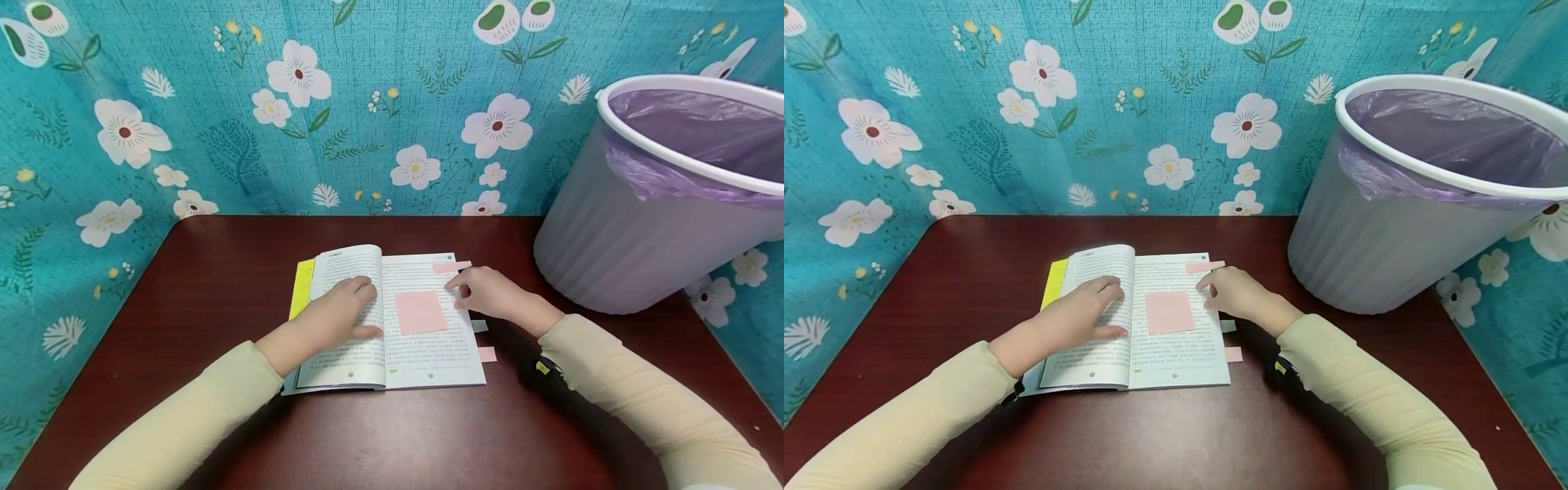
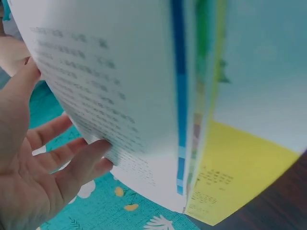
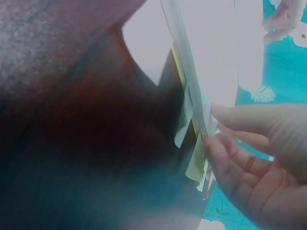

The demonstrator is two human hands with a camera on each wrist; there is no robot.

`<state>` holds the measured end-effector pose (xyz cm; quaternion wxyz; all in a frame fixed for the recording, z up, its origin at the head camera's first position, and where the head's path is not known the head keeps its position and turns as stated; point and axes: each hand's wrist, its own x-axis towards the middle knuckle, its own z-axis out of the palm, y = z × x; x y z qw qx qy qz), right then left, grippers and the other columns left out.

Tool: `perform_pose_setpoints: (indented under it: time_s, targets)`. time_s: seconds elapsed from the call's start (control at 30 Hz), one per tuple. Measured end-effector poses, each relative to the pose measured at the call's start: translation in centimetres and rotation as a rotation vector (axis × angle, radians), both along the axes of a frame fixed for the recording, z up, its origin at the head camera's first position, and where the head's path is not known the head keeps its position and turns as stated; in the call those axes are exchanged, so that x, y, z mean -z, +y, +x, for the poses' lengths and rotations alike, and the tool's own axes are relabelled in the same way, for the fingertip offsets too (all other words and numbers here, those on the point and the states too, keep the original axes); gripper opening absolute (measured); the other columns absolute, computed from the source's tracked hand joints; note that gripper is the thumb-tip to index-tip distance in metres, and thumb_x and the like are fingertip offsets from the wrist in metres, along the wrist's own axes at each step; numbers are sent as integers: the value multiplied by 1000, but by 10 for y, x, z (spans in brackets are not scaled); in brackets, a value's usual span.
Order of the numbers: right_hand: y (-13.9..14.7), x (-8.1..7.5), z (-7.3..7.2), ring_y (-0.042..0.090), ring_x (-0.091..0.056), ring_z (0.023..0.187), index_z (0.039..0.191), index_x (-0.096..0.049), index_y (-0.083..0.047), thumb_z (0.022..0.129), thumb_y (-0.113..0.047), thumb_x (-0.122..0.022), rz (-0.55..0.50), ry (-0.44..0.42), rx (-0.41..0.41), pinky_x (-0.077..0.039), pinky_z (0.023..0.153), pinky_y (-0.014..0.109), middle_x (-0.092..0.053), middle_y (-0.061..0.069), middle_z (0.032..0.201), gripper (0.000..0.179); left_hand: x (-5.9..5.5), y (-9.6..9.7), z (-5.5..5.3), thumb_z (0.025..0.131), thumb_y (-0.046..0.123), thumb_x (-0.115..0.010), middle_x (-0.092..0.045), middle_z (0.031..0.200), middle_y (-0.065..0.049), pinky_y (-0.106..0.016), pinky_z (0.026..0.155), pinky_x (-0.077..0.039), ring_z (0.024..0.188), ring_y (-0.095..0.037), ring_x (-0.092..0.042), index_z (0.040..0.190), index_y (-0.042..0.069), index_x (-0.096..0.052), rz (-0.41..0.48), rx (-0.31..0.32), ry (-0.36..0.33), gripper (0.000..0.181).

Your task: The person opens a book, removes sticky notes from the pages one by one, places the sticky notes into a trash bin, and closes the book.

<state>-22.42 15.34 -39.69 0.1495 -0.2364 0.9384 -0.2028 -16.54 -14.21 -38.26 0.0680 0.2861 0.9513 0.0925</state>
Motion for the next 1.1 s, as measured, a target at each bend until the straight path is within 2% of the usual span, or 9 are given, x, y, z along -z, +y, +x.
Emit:
perform_pose_setpoints:
  time_s: [0.13, 0.27, 0.33, 0.47, 0.57, 0.73, 0.9, 1.1]
  targets:
    - [-1, 2, 2, 17, -54, 74, 116, -77, -1, 86, 1, -80, -37, 67, -77, -48, 63, 26, -63, 5, 87, 31, -3, 1, 0, 88, 41, -82, -48, 148, -22, -42, 111, -42, 133, -36, -52, 142, 4, -57, 17, -8, -40, 70]
    - [-2, 2, 4, 18, -56, 78, 113, -78, -1, 86, 8, -77, -74, 126, -151, -50, 67, 26, -67, 7, 93, 29, -5, 1, 0, 89, 40, -81, -45, 151, -23, -44, 113, -40, 136, -37, -49, 143, 2, -57, 25, -2, -61, 70]
    - [-1, 3, 5, 19, -56, 79, 112, -79, -1, 85, 13, -74, -92, 150, -184, -49, 66, 26, -69, 8, 96, 31, -5, 1, -1, 90, 40, -81, -43, 155, -22, -45, 113, -39, 140, -40, -45, 143, 1, -57, 30, 1, -78, 70]
    - [-1, 4, 8, 21, -57, 86, 119, -77, -5, 85, 16, -70, -96, 177, -221, -47, 69, 26, -71, 11, 109, 40, -5, 1, -4, 89, 40, -81, -32, 164, -16, -48, 114, -37, 148, -44, -31, 145, 2, -56, 32, -29, -157, 72]
    - [-1, 6, 10, 18, -59, 87, 124, -75, -7, 87, 7, -76, -97, 192, -250, -50, 73, 27, -71, 9, 114, 40, -5, 1, -6, 88, 42, -82, -34, 164, -12, -49, 115, -36, 151, -42, -24, 151, 1, -48, 31, -53, -215, 82]
    - [1, 8, 14, 15, -61, 90, 122, -75, -8, 87, -13, -84, -142, 191, -317, -56, 81, 32, -70, 3, 111, 36, -6, -2, -8, 83, 47, -84, -42, 159, -13, -49, 115, -35, 151, -40, -25, 158, 1, -33, 17, -59, -257, 102]
    - [-2, 10, 22, 17, -62, 97, 120, -76, -9, 81, -26, -89, -137, 190, -362, -56, 84, 31, -68, 2, 111, 45, -4, -5, -5, 79, 46, -88, -27, 167, -12, -51, 114, -36, 152, -41, -21, 157, 8, -37, 24, -61, -314, 101]
    - [-6, 10, 23, 17, -62, 94, 116, -76, -8, 78, -21, -91, -82, 239, -378, -56, 81, 27, -67, 3, 109, 43, -4, -7, -4, 77, 44, -90, -21, 169, -12, -54, 114, -36, 153, -43, -16, 156, 11, -41, 39, -49, -350, 100]
